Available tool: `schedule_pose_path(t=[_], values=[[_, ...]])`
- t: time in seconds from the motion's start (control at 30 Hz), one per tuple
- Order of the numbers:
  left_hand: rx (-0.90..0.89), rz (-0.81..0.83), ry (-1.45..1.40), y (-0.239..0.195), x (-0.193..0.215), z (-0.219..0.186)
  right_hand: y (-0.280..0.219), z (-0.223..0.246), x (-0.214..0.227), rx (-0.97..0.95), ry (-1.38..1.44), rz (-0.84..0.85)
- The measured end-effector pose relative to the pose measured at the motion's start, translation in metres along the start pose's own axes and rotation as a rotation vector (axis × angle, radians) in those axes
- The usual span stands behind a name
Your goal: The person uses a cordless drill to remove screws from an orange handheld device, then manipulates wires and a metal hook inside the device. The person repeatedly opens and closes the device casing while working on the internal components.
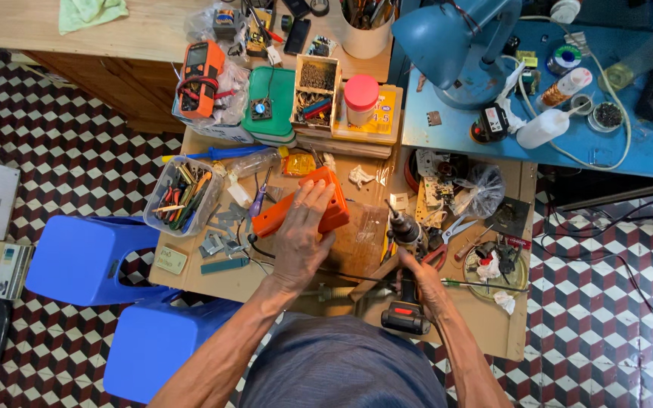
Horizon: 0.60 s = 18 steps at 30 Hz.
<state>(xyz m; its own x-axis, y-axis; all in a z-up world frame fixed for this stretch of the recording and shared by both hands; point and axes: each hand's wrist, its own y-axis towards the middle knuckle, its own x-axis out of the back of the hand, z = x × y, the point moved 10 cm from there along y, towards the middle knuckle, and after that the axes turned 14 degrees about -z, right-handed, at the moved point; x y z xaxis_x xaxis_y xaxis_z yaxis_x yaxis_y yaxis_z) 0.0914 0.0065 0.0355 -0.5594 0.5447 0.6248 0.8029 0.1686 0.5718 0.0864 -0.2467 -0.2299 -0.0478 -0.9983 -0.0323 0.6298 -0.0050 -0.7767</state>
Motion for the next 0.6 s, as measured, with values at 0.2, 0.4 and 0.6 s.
schedule_pose_path(t=[0.2,0.4,0.6], values=[[0.052,-0.001,-0.015,-0.007,0.002,0.026,-0.027,0.021,0.041,0.027,0.141,-0.080],[0.097,0.001,-0.001,0.001,0.006,0.041,-0.032,0.016,0.101,0.131,-0.100,-0.236],[0.084,-0.049,-0.012,-0.002,0.009,0.037,-0.043,-0.053,0.159,0.031,-0.091,-0.337]])
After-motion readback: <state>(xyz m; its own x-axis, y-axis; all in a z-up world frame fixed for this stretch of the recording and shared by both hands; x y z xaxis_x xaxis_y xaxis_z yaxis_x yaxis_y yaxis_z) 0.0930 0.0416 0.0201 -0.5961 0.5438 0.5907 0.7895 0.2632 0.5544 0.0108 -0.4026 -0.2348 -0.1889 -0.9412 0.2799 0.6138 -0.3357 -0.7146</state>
